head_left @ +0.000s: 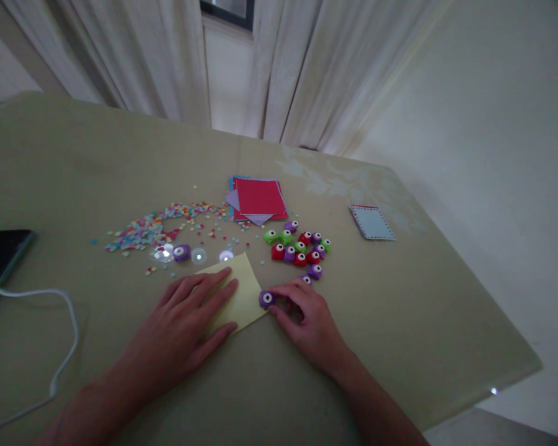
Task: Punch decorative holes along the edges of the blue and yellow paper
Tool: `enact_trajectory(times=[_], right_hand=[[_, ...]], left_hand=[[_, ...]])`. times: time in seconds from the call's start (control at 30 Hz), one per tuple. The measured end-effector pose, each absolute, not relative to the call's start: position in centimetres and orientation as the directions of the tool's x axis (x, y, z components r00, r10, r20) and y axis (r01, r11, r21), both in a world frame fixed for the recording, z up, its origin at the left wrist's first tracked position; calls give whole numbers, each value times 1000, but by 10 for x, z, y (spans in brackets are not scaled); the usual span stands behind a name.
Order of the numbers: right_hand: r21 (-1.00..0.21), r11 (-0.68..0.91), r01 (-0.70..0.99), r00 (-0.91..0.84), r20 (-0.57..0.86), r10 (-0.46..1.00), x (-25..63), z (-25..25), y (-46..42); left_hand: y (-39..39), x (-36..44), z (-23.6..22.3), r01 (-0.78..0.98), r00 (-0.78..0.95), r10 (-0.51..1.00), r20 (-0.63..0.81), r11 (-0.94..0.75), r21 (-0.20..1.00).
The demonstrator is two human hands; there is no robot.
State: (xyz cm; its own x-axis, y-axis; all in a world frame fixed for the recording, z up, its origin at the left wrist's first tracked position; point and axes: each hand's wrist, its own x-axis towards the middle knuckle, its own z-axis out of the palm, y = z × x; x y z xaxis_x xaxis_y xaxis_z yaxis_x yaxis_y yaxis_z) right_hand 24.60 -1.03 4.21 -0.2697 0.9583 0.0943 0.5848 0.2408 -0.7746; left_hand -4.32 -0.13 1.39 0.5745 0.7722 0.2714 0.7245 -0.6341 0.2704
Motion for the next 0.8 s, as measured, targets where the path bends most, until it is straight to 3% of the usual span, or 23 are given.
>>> enact_trajectory(times=[0.8], right_hand=[[-796,228,561,-342,29,939,252,50,-7]], left_hand=[[0,-43,6,707,606,749,267,-661,252]])
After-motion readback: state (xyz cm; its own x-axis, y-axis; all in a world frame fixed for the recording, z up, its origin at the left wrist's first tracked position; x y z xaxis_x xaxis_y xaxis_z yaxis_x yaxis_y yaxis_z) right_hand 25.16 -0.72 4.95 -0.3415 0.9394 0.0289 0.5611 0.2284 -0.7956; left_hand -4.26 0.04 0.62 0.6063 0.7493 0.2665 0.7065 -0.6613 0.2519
